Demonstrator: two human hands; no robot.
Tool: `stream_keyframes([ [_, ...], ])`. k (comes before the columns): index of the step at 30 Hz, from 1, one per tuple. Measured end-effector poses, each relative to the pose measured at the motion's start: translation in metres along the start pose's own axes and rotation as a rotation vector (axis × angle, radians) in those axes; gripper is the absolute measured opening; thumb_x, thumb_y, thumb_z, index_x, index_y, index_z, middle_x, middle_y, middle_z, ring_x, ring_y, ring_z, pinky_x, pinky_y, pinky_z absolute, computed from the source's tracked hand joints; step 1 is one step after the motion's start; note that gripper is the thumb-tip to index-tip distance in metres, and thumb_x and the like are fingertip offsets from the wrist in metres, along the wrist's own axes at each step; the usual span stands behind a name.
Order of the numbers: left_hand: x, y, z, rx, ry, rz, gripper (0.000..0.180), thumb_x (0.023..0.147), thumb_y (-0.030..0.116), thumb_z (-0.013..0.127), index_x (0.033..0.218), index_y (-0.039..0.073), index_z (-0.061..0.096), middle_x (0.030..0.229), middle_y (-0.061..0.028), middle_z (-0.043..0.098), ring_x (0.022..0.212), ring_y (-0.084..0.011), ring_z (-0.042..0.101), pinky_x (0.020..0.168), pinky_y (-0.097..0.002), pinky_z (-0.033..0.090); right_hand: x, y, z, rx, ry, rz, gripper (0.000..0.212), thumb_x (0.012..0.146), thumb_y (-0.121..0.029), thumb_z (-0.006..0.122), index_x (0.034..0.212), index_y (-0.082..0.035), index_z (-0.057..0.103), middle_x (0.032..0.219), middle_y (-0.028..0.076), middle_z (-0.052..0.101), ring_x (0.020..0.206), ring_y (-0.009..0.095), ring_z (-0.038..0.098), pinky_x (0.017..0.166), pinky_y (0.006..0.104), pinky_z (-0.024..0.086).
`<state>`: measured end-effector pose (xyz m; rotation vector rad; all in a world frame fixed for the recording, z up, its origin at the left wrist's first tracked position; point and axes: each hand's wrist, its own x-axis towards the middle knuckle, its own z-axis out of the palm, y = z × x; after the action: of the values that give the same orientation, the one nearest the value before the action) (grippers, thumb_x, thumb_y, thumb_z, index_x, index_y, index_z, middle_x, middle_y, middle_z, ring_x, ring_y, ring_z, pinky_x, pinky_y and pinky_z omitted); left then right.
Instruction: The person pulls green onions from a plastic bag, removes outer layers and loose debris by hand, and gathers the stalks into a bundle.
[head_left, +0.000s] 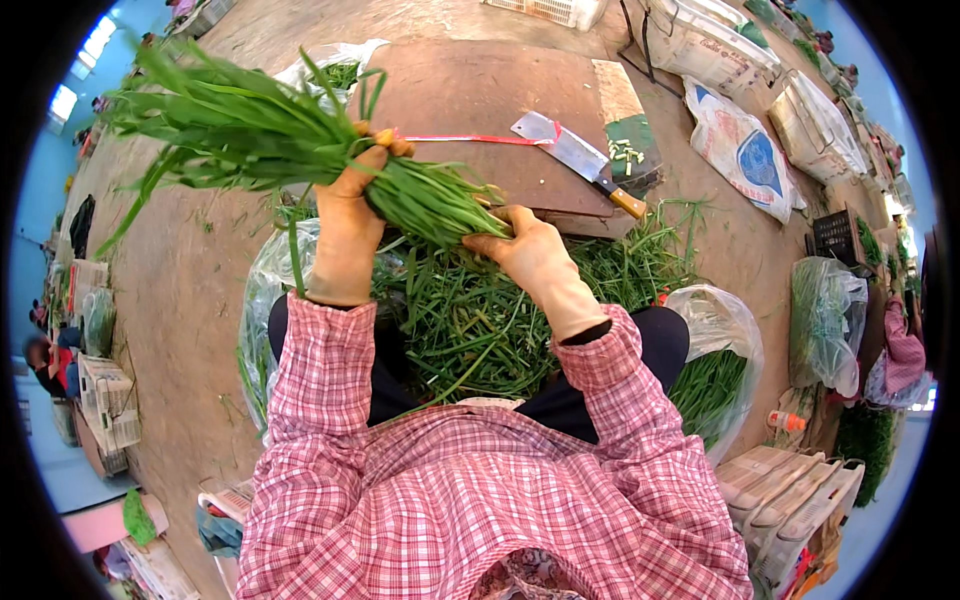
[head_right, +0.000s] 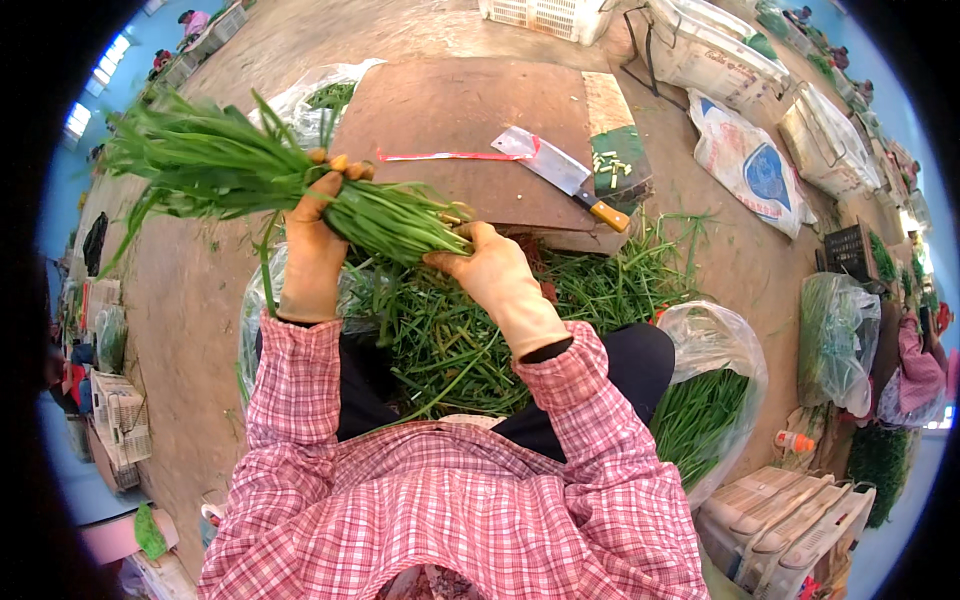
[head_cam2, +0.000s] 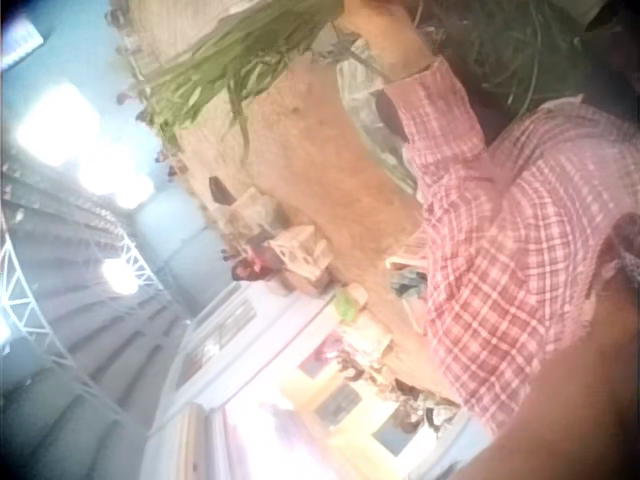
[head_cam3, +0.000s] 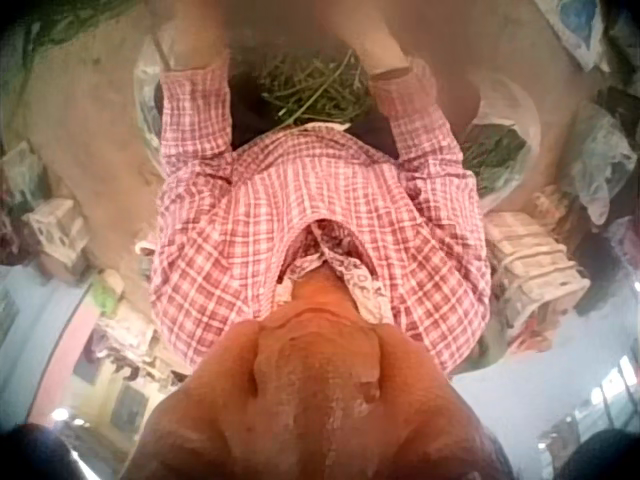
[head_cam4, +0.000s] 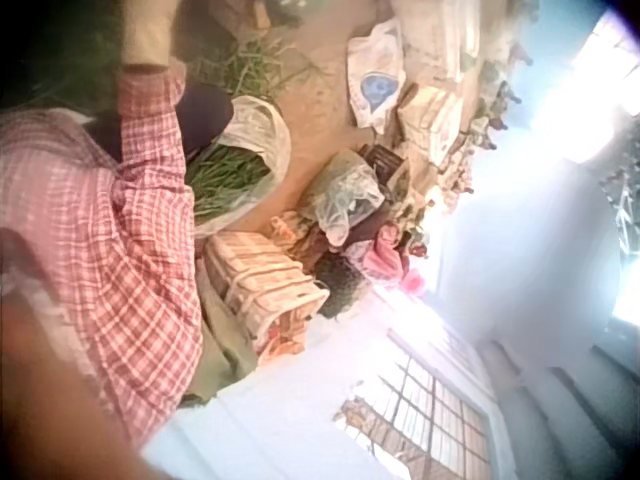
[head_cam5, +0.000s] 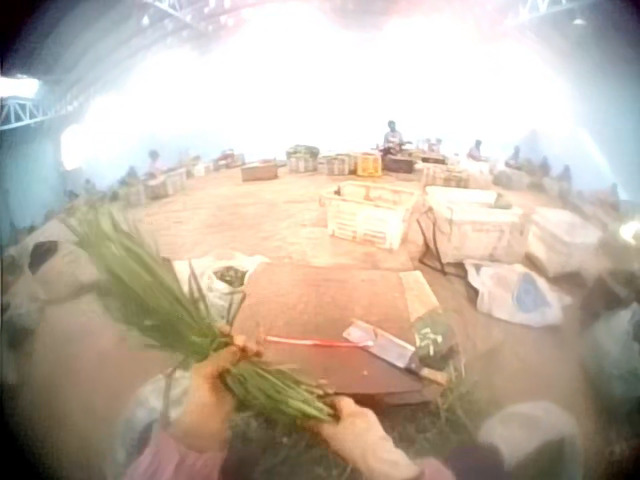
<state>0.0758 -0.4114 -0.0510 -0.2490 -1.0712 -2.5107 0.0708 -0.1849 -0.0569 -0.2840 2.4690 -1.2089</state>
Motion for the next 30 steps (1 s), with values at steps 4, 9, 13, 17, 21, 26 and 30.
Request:
stream_keyframes([
  [4, -0.021, 0.035, -0.04, -0.148, 0.073, 0.047, 0.029, 0.089, -0.001, 0.063, 0.114, 0.013, 0.058, 0.103, -0.0069, 0.067, 0.097, -0.0232, 0.065, 0.103, -0.0525, 0.047, -0.02, 0.03, -0.001, 0.111, -0.05, 0.059, 0.036, 0.087, -0.035, 0.073, 0.108, -0.006, 0.07, 0.084, 0.02, 0.071, 0.082, 0.027, 0.071, 0.072, 0.0379, 0.054],
  [9, -0.04, 0.067, -0.05, -0.145, -0.059, 0.023, 0.029, 0.087, -0.001, 0.066, 0.112, 0.015, 0.058, 0.102, -0.0017, 0.06, 0.098, -0.0197, 0.059, 0.107, -0.0477, 0.041, -0.018, 0.105, -0.024, 0.035, 0.25, 0.034, 0.022, 0.095, -0.024, 0.064, 0.102, -0.004, 0.071, 0.069, 0.013, 0.069, 0.063, 0.025, 0.068, 0.061, 0.0388, 0.054],
  [13, -0.046, 0.061, -0.045, -0.124, -0.135, 0.008, 0.032, 0.085, 0.002, 0.07, 0.11, 0.016, 0.056, 0.097, -0.0007, 0.06, 0.093, -0.0187, 0.058, 0.105, -0.0478, 0.041, -0.015, 0.01, -0.029, 0.111, 0.148, -0.678, 0.047, 0.089, -0.022, 0.068, 0.133, -0.009, 0.059, 0.132, 0.022, 0.057, 0.125, 0.034, 0.053, 0.102, 0.0442, 0.042],
  [17, -0.046, 0.052, -0.026, -0.198, -0.231, -0.081, 0.033, 0.083, 0.001, 0.072, 0.107, 0.016, 0.055, 0.096, -0.0006, 0.059, 0.091, -0.0184, 0.057, 0.101, -0.048, 0.042, 0.006, -0.017, 0.013, 0.186, -0.377, -0.524, 0.038, 0.09, -0.031, 0.07, 0.116, -0.003, 0.065, 0.1, 0.019, 0.069, 0.094, 0.029, 0.065, 0.086, 0.0365, 0.049],
  [21, -0.047, 0.07, -0.04, -0.277, -0.111, -0.02, 0.032, 0.083, -0.002, 0.067, 0.105, 0.016, 0.053, 0.092, 0.0005, 0.054, 0.085, -0.0162, 0.052, 0.092, -0.0404, 0.043, 0.005, 0.017, 0.017, -0.156, -0.153, -0.597, 0.041, 0.09, -0.043, 0.068, 0.081, -0.004, 0.064, 0.074, 0.018, 0.065, 0.072, 0.041, 0.063, 0.064, 0.0439, 0.052],
  [26, -0.036, 0.092, -0.064, -0.322, -0.015, 0.087, 0.028, 0.086, -0.001, 0.065, 0.108, 0.014, 0.058, 0.095, -0.0004, 0.056, 0.09, -0.0171, 0.057, 0.097, -0.0424, 0.044, -0.01, 0.082, -0.015, 0.348, -0.158, 0.068, 0.028, 0.1, -0.021, 0.058, 0.121, -0.004, 0.068, 0.095, 0.006, 0.073, 0.084, 0.011, 0.067, 0.071, 0.0267, 0.053],
  [30, -0.03, 0.059, -0.058, -0.227, 0.056, 0.021, 0.025, 0.088, -0.001, 0.064, 0.11, 0.011, 0.062, 0.102, -0.0056, 0.063, 0.099, -0.0225, 0.061, 0.104, -0.0481, 0.045, -0.009, 0.015, 0.009, 0.681, -0.367, -0.063, 0.044, 0.098, -0.026, 0.059, 0.136, -0.003, 0.054, 0.109, 0.006, 0.072, 0.077, 0.014, 0.066, 0.07, 0.0289, 0.053],
])
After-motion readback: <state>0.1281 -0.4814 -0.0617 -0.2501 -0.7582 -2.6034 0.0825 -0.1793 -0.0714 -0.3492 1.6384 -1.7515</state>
